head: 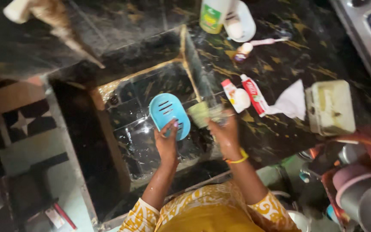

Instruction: The person washes a small blue plastic dish in a sink using running water and a toothbrush. They rinse the dish, apply toothpaste, scrub the surface and edges, and rinse again. The person handles the dish and toothbrush throughout the task.

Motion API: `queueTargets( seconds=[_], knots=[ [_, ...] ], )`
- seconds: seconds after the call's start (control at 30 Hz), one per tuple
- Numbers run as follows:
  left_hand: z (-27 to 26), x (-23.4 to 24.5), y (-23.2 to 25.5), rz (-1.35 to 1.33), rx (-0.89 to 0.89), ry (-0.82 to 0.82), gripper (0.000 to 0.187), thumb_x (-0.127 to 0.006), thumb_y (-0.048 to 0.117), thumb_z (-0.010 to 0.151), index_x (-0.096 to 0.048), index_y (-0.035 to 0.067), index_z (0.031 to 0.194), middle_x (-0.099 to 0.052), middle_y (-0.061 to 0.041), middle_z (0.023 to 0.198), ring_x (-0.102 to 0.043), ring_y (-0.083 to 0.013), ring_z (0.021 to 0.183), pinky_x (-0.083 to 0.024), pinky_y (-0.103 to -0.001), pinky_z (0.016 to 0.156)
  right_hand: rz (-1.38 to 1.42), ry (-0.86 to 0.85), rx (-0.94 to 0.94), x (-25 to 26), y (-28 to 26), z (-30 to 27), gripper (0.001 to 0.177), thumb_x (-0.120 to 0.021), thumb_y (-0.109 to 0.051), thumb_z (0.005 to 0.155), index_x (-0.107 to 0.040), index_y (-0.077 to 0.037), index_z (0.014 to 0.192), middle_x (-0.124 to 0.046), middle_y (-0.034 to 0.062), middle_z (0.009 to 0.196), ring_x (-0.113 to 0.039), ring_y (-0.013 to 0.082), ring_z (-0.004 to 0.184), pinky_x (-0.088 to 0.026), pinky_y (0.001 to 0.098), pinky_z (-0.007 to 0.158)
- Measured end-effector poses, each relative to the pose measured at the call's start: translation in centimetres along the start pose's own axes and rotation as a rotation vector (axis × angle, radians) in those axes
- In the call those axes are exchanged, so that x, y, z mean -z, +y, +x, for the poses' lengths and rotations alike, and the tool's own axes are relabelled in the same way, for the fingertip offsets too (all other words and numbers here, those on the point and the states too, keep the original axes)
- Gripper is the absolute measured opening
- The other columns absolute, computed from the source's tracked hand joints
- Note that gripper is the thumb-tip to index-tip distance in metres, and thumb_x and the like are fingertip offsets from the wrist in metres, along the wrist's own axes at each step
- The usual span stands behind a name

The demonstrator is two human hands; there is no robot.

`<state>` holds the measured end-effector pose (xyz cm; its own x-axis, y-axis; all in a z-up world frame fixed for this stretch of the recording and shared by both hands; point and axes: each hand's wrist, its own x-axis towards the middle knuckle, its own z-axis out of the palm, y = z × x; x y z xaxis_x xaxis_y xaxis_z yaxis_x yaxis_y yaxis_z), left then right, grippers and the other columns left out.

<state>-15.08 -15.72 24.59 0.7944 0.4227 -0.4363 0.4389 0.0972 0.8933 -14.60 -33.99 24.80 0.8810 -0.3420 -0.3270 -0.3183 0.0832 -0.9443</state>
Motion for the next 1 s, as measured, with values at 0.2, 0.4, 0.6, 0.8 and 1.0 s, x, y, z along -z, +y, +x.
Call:
queueTargets(
  seconds=[0.2, 0.4, 0.6, 0.8, 1.0],
  knots=[
    [1.4, -1.6, -0.6, -0.045, -0.048, -0.034, 0.033, -0.08, 0.026, 0.091, -0.074, 0.005, 0.116, -0.073, -0.006, 0.115, -0.067, -0.0144, 0.098, -0.053, -0.026, 0.08, -0.184, 0.679, 0.21, 20.7, 1.0, 6.3, 0.035, -0.08, -0.006, 0.092, -0.058, -0.005, 0.119, -0.064, 0.007, 0.103, -0.059, 0.0132, 0.077, -0.052, 0.0273, 0.064],
    [2.7, -1.1, -1.3, -0.279, 0.085, -0.004, 0.037, -0.079, 0.026, 0.087, -0.063, 0.011, 0.117, -0.072, -0.004, 0.111, -0.067, -0.0131, 0.089, -0.054, -0.028, 0.063, 0.145, 0.705, 0.523, 30.6, 3.5, 10.9, 0.044, -0.078, 0.0, 0.101, -0.046, -0.006, 0.13, -0.061, 0.0127, 0.126, -0.067, 0.0172, 0.101, -0.061, 0.032, 0.083],
    [3.1, 1.7, 0.3, -0.24, 0.109, 0.081, 0.03, -0.076, 0.024, 0.089, -0.068, 0.011, 0.116, -0.073, -0.001, 0.106, -0.068, -0.0089, 0.083, -0.052, -0.025, 0.057, 0.14, 0.331, 0.473, 15.4, 2.8, 10.3, 0.044, -0.072, 0.006, 0.106, -0.043, -0.004, 0.137, -0.068, 0.0092, 0.108, -0.07, 0.0194, 0.095, -0.061, 0.031, 0.083],
    [4.8, 5.6, 3.3, -0.238, 0.077, 0.165, 0.027, -0.074, 0.021, 0.091, -0.069, 0.008, 0.114, -0.073, -0.006, 0.105, -0.071, -0.0141, 0.081, -0.054, -0.03, 0.06, 0.283, -0.469, -0.124, -9.1, -1.4, 4.3, 0.037, -0.068, -0.019, 0.091, -0.056, -0.017, 0.126, -0.067, -0.0059, 0.113, -0.067, 0.0093, 0.091, -0.052, 0.0254, 0.064],
    [8.4, 9.3, 4.8, -0.063, -0.198, 0.21, 0.024, -0.074, 0.019, 0.09, -0.074, 0.007, 0.112, -0.068, -0.012, 0.113, -0.07, -0.0224, 0.098, -0.058, -0.033, 0.084, 0.344, -0.561, 0.039, -22.1, -11.0, 3.5, 0.022, -0.065, -0.02, 0.096, -0.056, -0.01, 0.114, -0.064, 0.0043, 0.1, -0.063, 0.0114, 0.085, -0.047, 0.0254, 0.059]
  ],
)
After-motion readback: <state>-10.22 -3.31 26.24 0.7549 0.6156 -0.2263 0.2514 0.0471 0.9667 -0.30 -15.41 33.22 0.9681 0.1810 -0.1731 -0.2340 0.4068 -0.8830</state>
